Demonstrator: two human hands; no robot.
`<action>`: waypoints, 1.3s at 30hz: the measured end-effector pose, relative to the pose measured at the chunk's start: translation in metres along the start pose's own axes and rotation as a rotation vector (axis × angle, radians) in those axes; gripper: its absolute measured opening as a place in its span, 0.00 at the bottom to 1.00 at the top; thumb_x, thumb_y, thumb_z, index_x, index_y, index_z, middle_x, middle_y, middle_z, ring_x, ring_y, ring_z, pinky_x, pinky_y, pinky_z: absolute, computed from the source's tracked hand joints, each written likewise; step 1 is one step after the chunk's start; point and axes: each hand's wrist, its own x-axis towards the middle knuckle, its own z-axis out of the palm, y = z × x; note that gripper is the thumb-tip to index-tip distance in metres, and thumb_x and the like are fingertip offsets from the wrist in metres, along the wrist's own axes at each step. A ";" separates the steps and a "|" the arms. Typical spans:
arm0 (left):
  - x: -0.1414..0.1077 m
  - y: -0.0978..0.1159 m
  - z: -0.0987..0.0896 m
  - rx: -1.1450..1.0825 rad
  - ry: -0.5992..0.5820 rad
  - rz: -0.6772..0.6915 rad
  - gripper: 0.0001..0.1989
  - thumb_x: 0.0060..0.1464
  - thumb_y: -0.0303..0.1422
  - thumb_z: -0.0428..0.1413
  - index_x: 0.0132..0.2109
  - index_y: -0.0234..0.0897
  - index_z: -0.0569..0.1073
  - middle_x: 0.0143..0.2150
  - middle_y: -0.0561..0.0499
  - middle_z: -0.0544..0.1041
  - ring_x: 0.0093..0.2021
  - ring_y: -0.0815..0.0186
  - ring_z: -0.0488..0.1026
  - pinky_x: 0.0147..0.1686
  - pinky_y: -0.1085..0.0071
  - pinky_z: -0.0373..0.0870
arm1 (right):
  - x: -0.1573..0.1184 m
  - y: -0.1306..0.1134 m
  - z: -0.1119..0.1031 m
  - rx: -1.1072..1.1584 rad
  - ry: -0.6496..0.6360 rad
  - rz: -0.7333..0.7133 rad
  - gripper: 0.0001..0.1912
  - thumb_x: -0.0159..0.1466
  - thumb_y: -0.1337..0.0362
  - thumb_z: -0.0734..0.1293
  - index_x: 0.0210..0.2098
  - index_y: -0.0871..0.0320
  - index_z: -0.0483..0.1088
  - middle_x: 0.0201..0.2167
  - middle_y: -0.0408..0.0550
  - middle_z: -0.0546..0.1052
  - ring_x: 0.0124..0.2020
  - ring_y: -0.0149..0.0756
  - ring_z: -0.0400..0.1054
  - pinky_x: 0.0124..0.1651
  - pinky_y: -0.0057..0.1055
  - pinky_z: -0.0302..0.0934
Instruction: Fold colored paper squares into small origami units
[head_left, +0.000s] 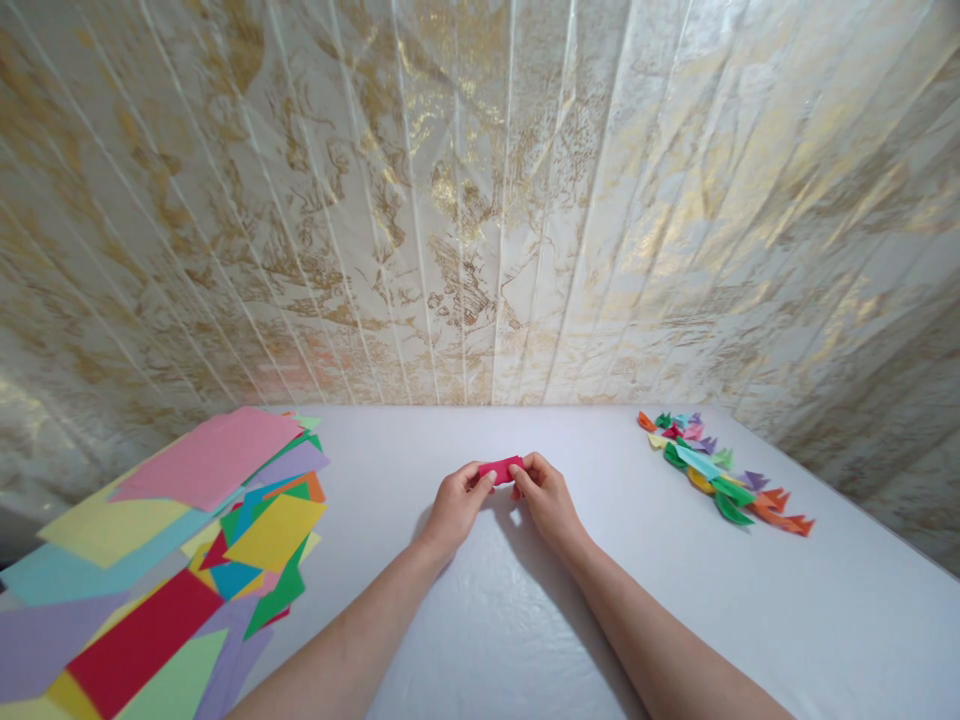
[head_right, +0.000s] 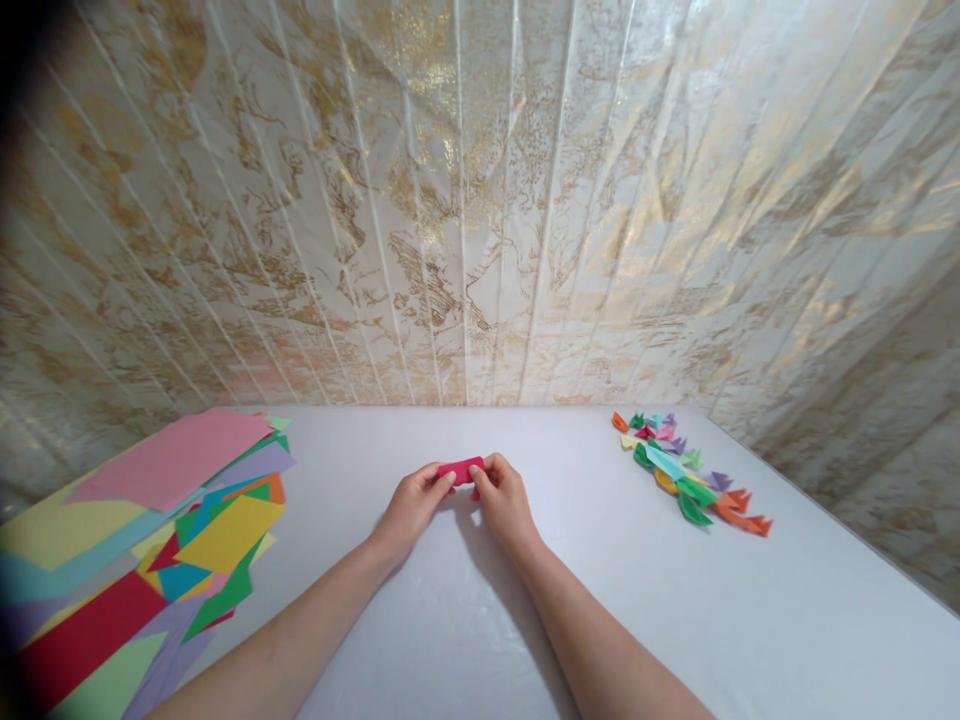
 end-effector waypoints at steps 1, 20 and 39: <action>0.000 0.000 0.000 0.000 -0.001 0.000 0.16 0.51 0.43 0.55 0.38 0.34 0.77 0.34 0.50 0.78 0.35 0.63 0.70 0.38 0.71 0.65 | 0.000 0.000 0.000 -0.004 -0.002 0.000 0.19 0.57 0.47 0.67 0.25 0.56 0.64 0.17 0.39 0.68 0.21 0.32 0.62 0.28 0.30 0.56; 0.001 -0.001 -0.001 -0.034 0.029 -0.039 0.15 0.52 0.42 0.56 0.35 0.34 0.78 0.32 0.50 0.79 0.34 0.63 0.72 0.37 0.70 0.67 | 0.002 0.009 0.001 0.059 0.027 0.006 0.18 0.58 0.50 0.67 0.40 0.55 0.64 0.19 0.36 0.68 0.20 0.32 0.63 0.26 0.29 0.58; 0.005 -0.010 -0.001 -0.093 0.031 -0.060 0.17 0.50 0.43 0.57 0.36 0.33 0.79 0.32 0.49 0.79 0.34 0.64 0.72 0.38 0.71 0.65 | 0.001 0.004 -0.001 0.068 -0.046 -0.007 0.16 0.59 0.50 0.67 0.28 0.57 0.65 0.19 0.37 0.67 0.21 0.29 0.60 0.27 0.28 0.56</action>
